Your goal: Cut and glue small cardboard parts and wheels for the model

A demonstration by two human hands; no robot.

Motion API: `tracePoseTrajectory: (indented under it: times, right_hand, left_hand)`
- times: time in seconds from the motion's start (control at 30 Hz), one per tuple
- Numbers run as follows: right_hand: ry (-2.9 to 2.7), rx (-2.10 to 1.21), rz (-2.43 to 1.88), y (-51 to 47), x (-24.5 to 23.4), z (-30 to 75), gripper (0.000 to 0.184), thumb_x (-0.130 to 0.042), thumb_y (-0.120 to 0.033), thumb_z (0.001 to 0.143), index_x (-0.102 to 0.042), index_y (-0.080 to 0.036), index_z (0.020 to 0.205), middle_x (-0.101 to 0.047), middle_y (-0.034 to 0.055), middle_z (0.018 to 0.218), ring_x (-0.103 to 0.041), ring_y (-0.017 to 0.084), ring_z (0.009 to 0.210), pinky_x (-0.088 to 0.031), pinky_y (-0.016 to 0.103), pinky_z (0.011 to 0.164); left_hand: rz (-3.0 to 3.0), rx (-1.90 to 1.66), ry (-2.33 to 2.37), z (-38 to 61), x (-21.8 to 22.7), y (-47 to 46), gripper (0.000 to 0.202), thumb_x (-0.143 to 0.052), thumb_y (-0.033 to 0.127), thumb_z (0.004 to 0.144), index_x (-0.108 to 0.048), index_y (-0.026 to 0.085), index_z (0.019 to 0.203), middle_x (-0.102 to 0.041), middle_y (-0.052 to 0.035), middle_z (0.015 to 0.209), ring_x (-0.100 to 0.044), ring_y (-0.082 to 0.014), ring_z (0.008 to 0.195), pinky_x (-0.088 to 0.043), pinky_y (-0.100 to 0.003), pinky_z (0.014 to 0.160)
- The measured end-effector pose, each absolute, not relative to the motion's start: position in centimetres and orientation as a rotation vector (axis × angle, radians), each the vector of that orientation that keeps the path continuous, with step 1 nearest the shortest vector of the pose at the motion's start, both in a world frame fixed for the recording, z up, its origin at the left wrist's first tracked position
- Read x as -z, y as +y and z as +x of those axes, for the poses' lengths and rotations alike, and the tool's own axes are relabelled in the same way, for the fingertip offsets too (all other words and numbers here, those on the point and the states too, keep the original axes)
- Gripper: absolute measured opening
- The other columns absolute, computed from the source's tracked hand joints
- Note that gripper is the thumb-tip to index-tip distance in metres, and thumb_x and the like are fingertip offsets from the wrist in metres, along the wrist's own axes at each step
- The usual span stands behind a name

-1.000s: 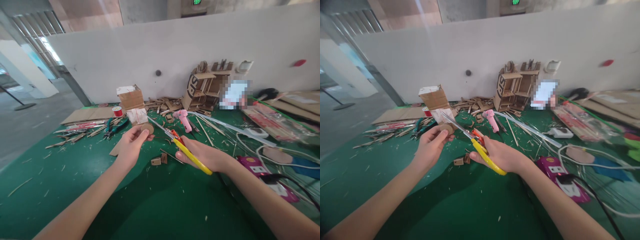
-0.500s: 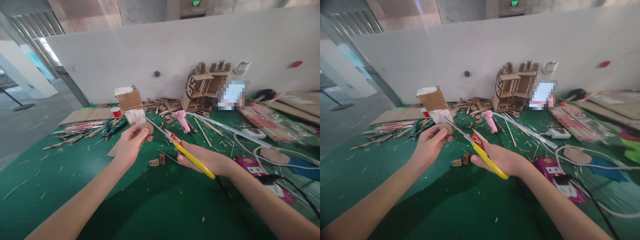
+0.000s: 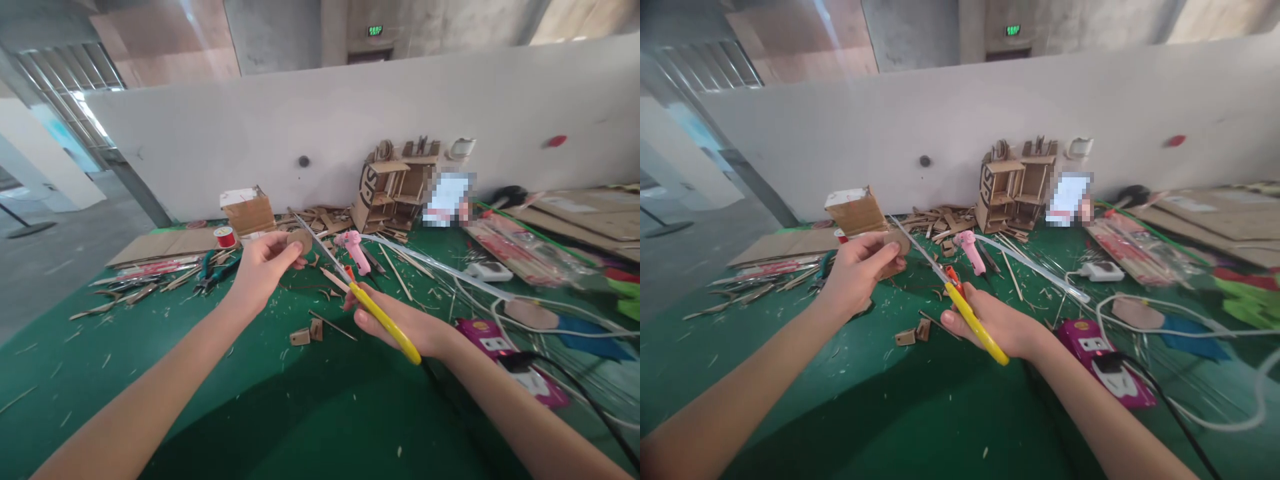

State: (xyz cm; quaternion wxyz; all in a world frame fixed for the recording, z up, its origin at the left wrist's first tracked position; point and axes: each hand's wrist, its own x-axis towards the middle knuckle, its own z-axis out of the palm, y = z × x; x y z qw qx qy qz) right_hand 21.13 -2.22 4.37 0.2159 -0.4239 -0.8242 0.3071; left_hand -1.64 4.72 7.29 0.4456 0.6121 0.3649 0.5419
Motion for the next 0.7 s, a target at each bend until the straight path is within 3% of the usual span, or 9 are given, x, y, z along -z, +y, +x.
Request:
tracePoseTrajectory:
  times: [0.3,0.57,0.7]
  right_hand:
    - [-2.216,-0.824,-1.277,-2.0,-3.2,20.7,0.053,-0.034,-0.065,0.093,-0.054,-0.018,0.108,-0.062,0.0085,0.093,-0.058,0.021,0.080,-0.050,0.038,0.073]
    - [-2.177,-0.832,-1.313,-2.1,-3.6,20.1,0.050,-0.027,-0.063,0.096,-0.049,-0.020,0.084,-0.053,0.0026,0.082,-0.052,0.016,0.070,-0.046,0.034,0.067]
    - [-2.148,-0.818,-1.381,-1.9,-3.2,20.0,0.047,-0.031,-0.063,0.095,-0.044,-0.021,0.078,-0.052,0.0017,0.079,-0.052,0.015,0.066,-0.043,0.033,0.065]
  left_hand:
    - [1.645,-1.324,0.932,-2.3,-6.9,5.0,0.021,-0.069,0.033,0.078,-0.067,0.015,0.089,-0.067,-0.0014,0.071,-0.066,-0.0128,0.065,-0.057,-0.025,0.067]
    - [1.606,-1.324,0.866,-2.4,-6.2,5.4,0.022,-0.071,0.034,0.078,-0.069,0.015,0.090,-0.068,-0.0009,0.073,-0.065,-0.0111,0.064,-0.055,-0.022,0.065]
    - [1.613,-1.310,0.836,-2.5,-6.1,5.4,0.021,-0.071,0.034,0.078,-0.069,0.016,0.090,-0.067,-0.0005,0.074,-0.065,-0.0108,0.065,-0.055,-0.022,0.065]
